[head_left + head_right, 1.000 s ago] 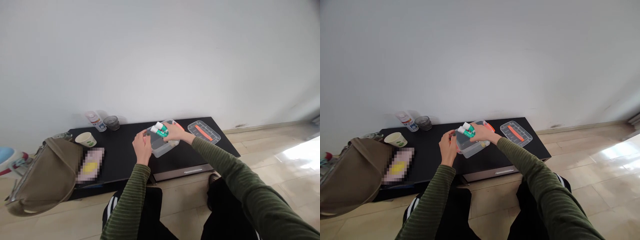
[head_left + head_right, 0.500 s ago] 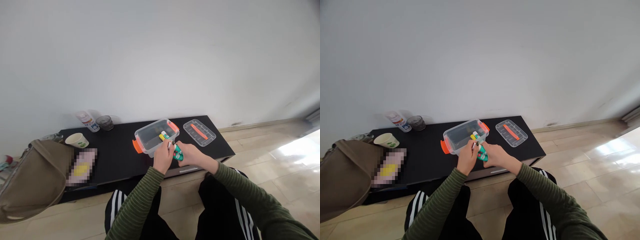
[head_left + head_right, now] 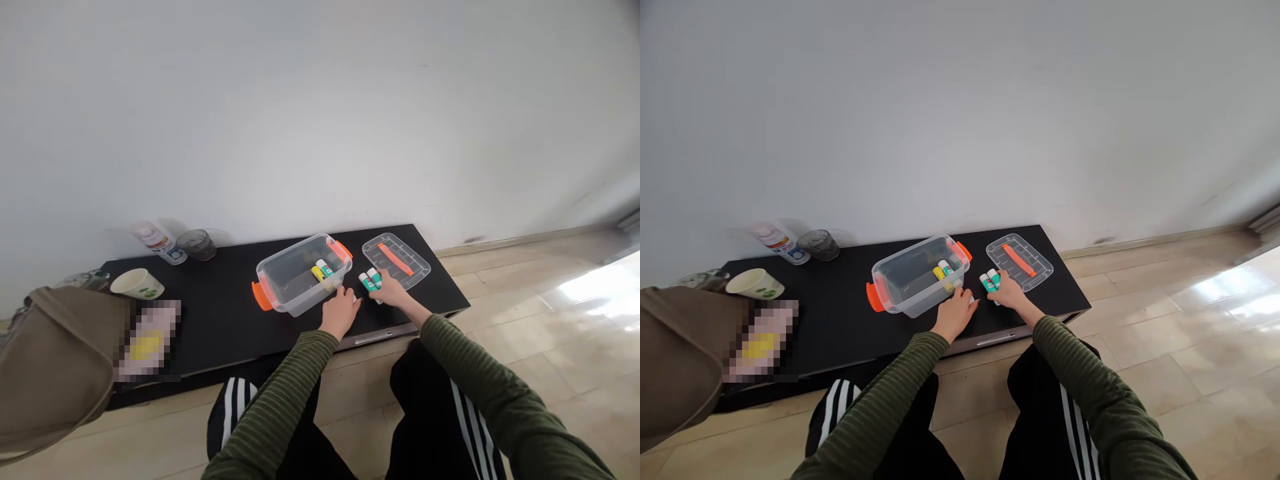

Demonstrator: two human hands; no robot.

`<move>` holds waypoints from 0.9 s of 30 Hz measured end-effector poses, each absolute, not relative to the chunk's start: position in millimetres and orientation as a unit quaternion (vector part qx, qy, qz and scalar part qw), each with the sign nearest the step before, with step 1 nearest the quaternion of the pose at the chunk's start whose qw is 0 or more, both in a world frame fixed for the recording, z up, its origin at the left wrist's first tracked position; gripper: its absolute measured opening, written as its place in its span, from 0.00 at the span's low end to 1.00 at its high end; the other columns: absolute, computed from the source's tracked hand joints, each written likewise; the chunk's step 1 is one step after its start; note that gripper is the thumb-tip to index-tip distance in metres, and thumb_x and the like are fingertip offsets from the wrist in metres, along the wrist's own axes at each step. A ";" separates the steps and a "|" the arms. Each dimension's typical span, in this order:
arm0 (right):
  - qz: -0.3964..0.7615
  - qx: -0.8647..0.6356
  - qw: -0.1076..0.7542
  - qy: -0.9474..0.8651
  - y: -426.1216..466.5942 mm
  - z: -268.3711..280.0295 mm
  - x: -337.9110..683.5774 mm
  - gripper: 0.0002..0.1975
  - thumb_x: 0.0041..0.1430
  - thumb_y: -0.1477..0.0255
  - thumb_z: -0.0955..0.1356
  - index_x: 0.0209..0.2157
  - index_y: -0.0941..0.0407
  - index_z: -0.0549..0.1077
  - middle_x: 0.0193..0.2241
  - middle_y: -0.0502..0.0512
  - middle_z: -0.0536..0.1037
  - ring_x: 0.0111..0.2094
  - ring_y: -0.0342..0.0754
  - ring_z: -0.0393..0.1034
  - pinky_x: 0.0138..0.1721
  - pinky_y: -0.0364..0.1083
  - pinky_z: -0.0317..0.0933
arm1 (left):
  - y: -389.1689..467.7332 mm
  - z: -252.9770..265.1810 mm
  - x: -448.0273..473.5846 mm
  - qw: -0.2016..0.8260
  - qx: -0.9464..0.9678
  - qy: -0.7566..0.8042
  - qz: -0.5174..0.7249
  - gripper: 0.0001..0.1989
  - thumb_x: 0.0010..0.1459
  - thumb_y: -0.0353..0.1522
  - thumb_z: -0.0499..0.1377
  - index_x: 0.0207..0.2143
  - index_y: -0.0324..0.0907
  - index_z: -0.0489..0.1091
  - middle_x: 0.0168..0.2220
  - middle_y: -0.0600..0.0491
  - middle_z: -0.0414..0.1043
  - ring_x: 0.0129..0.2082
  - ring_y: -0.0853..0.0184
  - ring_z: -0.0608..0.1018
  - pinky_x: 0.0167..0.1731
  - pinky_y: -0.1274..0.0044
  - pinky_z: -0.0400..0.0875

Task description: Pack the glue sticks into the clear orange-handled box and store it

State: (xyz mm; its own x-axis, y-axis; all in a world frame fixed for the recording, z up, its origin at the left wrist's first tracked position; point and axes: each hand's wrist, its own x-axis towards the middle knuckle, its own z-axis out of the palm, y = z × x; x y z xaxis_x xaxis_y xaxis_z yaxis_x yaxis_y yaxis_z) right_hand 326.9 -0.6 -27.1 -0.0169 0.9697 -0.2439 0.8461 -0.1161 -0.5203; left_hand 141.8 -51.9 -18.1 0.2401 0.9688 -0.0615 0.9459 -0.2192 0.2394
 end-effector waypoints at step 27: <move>0.160 -0.548 -0.010 -0.821 59.8 62.4 166.4 0.13 0.57 0.74 0.68 0.44 0.64 0.77 0.40 0.69 0.79 0.45 0.60 0.74 0.46 0.55 0.67 | -61.0 -28.2 148.3 0.080 0.807 0.576 0.101 0.17 0.64 0.33 0.53 0.54 0.38 0.69 0.53 0.37 0.69 0.56 0.52 0.69 0.45 0.66 0.73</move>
State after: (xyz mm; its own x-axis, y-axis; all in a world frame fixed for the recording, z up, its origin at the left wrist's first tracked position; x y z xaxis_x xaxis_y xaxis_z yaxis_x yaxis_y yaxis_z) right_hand 166.4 59.8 62.4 -0.3982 0.8973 -0.1907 0.9034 0.3474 -0.2515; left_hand 148.3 -61.0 -28.2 0.3157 0.9462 0.0709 0.9137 -0.3233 0.2461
